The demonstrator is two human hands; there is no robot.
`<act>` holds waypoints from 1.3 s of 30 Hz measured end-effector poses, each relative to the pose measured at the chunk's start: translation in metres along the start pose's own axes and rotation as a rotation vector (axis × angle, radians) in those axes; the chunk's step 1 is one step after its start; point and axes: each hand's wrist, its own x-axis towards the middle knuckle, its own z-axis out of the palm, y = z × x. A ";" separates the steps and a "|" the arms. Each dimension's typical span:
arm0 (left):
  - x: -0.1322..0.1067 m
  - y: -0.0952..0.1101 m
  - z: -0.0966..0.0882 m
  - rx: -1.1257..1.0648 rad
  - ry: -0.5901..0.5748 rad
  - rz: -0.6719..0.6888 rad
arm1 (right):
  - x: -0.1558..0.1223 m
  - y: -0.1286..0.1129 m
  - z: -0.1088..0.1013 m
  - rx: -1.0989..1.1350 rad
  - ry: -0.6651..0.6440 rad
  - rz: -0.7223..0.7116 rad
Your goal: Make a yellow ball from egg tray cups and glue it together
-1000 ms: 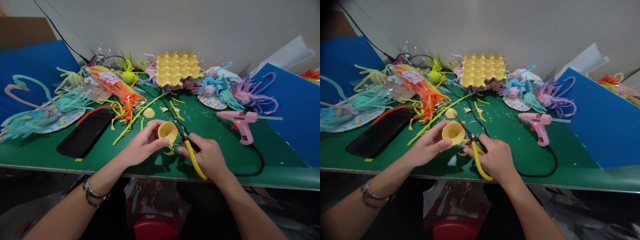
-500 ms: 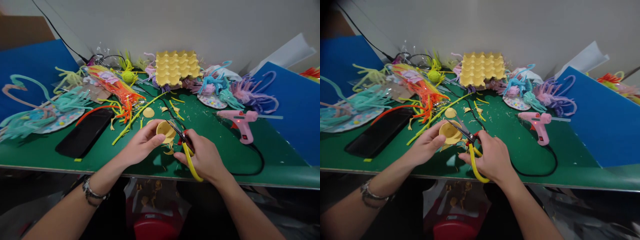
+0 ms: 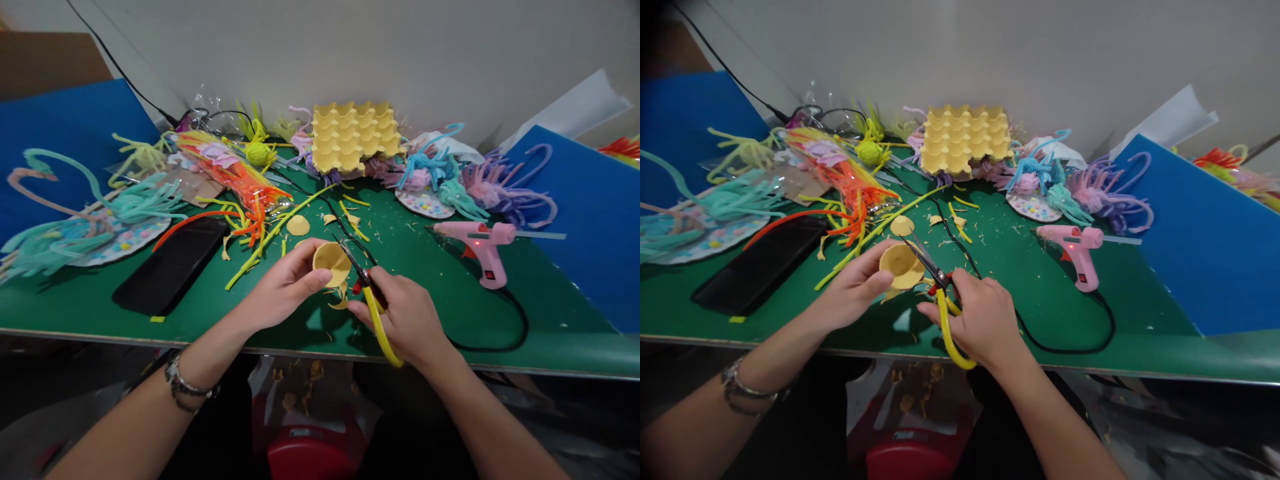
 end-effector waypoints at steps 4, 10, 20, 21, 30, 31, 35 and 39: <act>0.000 0.002 0.001 0.020 0.018 0.012 | 0.000 0.000 0.001 0.037 -0.014 0.045; -0.002 -0.006 0.000 0.053 0.046 -0.017 | 0.002 0.004 -0.001 0.259 0.037 0.151; 0.001 -0.008 -0.002 0.306 0.128 0.065 | 0.004 0.005 0.000 0.143 -0.033 0.127; 0.001 -0.008 -0.003 0.432 0.144 0.099 | 0.003 0.005 0.001 0.143 -0.036 0.130; 0.004 -0.009 -0.001 0.494 0.172 -0.046 | 0.003 0.010 0.003 0.155 -0.042 0.160; 0.004 -0.009 0.000 0.434 0.185 -0.080 | 0.003 0.009 0.003 0.155 -0.041 0.161; 0.003 -0.006 0.002 0.284 0.196 -0.082 | 0.004 0.008 0.004 0.143 -0.036 0.147; 0.003 -0.004 0.000 0.156 0.149 -0.004 | 0.003 0.008 0.004 0.139 -0.021 0.127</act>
